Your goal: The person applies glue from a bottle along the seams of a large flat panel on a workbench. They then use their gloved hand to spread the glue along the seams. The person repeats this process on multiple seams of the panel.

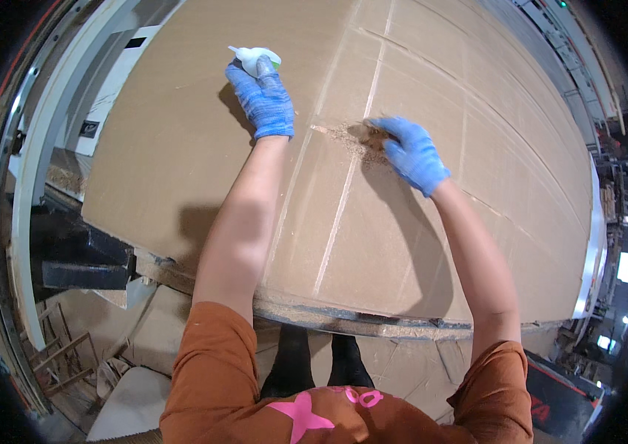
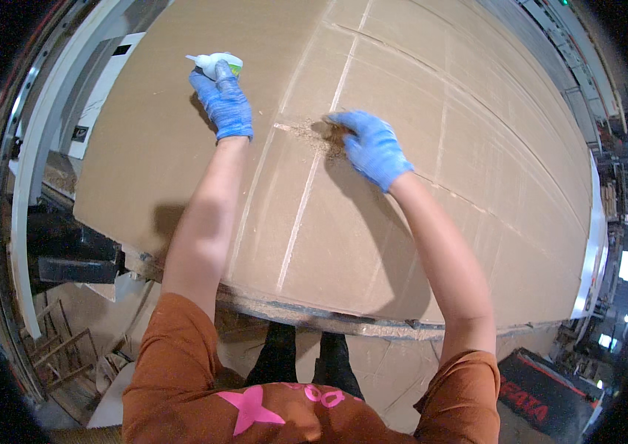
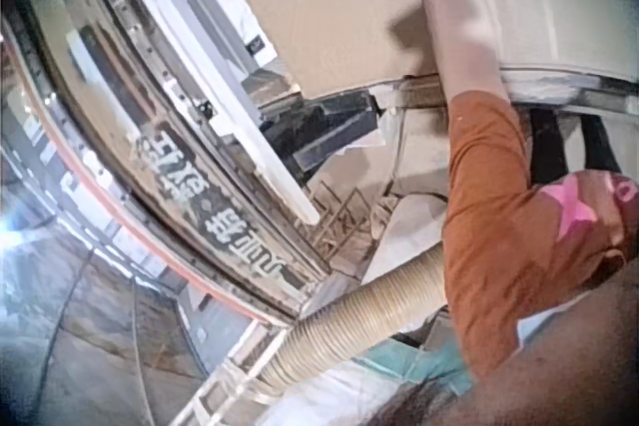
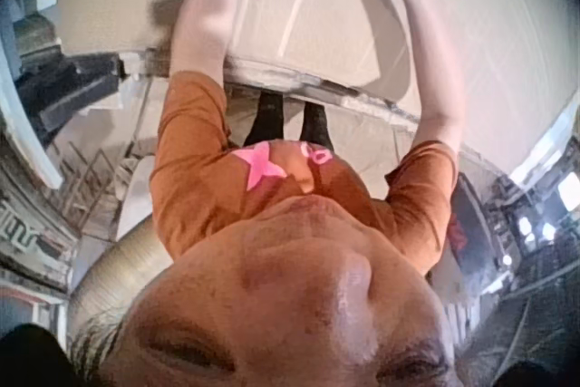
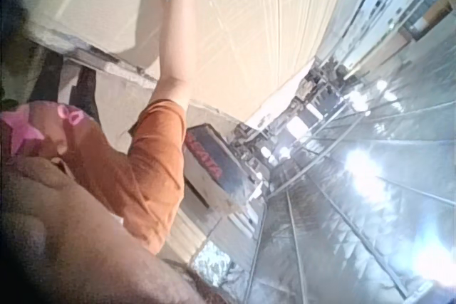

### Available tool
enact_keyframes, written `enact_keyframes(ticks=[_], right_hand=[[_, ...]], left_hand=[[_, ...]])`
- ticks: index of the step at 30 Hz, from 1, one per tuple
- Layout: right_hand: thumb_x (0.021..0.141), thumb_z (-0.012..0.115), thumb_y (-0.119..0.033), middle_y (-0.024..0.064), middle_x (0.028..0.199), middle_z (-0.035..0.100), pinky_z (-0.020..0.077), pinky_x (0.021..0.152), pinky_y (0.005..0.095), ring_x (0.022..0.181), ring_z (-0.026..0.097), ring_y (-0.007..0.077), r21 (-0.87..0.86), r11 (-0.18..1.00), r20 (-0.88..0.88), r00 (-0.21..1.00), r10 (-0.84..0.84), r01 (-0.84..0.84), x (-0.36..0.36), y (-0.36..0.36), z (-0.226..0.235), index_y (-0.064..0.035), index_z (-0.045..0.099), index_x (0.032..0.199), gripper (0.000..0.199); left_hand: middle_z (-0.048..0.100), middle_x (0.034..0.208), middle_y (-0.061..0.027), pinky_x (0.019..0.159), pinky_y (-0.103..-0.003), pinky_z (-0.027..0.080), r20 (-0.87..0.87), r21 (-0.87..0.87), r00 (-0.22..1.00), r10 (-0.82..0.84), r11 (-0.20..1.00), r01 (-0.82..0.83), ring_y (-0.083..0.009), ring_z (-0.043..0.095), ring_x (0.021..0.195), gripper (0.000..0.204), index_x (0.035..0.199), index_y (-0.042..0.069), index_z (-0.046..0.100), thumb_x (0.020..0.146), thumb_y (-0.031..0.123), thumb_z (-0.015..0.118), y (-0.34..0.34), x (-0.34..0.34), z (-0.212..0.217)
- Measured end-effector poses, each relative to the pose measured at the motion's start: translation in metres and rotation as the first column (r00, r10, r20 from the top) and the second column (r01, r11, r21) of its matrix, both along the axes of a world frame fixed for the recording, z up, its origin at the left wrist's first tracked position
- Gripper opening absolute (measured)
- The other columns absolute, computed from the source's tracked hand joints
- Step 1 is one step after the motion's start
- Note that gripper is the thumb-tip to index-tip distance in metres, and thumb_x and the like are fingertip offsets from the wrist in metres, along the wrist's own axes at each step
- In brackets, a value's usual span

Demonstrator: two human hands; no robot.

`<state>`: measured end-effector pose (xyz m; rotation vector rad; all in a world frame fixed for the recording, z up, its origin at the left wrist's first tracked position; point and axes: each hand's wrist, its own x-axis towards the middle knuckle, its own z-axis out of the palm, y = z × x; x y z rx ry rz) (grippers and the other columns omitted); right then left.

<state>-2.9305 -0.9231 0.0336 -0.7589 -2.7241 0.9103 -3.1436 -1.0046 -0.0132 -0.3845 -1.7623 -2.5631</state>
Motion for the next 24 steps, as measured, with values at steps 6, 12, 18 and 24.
enact_keyframes(ticks=[6, 12, 18, 24], right_hand=[[0.085, 0.054, -0.018, 0.0197, 0.124, 0.055, 0.0366, 0.102, 0.0428, 0.119, 0.048, 0.0371, 0.103, 0.99, -0.086, 0.993, -0.086, 0.094, 0.053, -0.019, -0.005, -0.0042, 0.054, 0.125, 0.043], [0.083, 0.054, -0.051, 0.0252, 0.139, 0.037, 0.011, 0.111, 0.0548, 0.133, 0.029, 0.0401, 0.327, 0.924, 0.164, 0.95, -0.264, 0.2, 0.007, -0.074, -0.019, 0.0005, 0.037, 0.136, 0.076], [0.079, 0.057, -0.055, 0.0198, 0.145, 0.032, 0.0076, 0.112, 0.0534, 0.137, 0.023, 0.0395, 0.454, 0.89, 0.132, 0.991, -0.01, -0.051, -0.042, -0.091, -0.037, -0.0021, 0.034, 0.139, 0.083], [0.08, 0.056, -0.06, 0.0181, 0.152, 0.02, 0.004, 0.113, 0.0539, 0.14, 0.016, 0.0401, 0.447, 0.89, 0.258, 0.939, -0.227, 0.092, 0.039, -0.076, -0.026, -0.0093, 0.026, 0.146, 0.088]], left_hand=[[0.054, 0.105, -0.0075, 0.082, -0.03, 0.045, -0.013, 0.045, 0.999, -0.05, 0.998, 0.051, -0.0153, 0.052, 0.093, 0.03, 0.117, 0.003, 0.041, 0.093, 0.019, 0.051, 0.0, -0.002, 0.001], [0.053, 0.105, -0.0078, 0.085, -0.03, 0.044, -0.018, 0.078, 0.998, -0.06, 0.995, 0.061, -0.0161, 0.052, 0.093, 0.029, 0.116, 0.002, 0.04, 0.092, 0.015, 0.052, 0.0, 0.001, 0.004], [0.053, 0.107, -0.0103, 0.089, -0.033, 0.045, -0.014, 0.018, 1.0, -0.02, 1.0, 0.02, -0.0188, 0.053, 0.095, 0.026, 0.114, 0.001, 0.04, 0.093, 0.014, 0.049, -0.002, 0.003, 0.008], [0.054, 0.106, -0.0105, 0.089, -0.033, 0.045, -0.022, 0.006, 1.0, -0.008, 1.0, 0.008, -0.0185, 0.054, 0.095, 0.025, 0.113, 0.001, 0.04, 0.093, 0.013, 0.049, 0.0, 0.001, 0.004]])
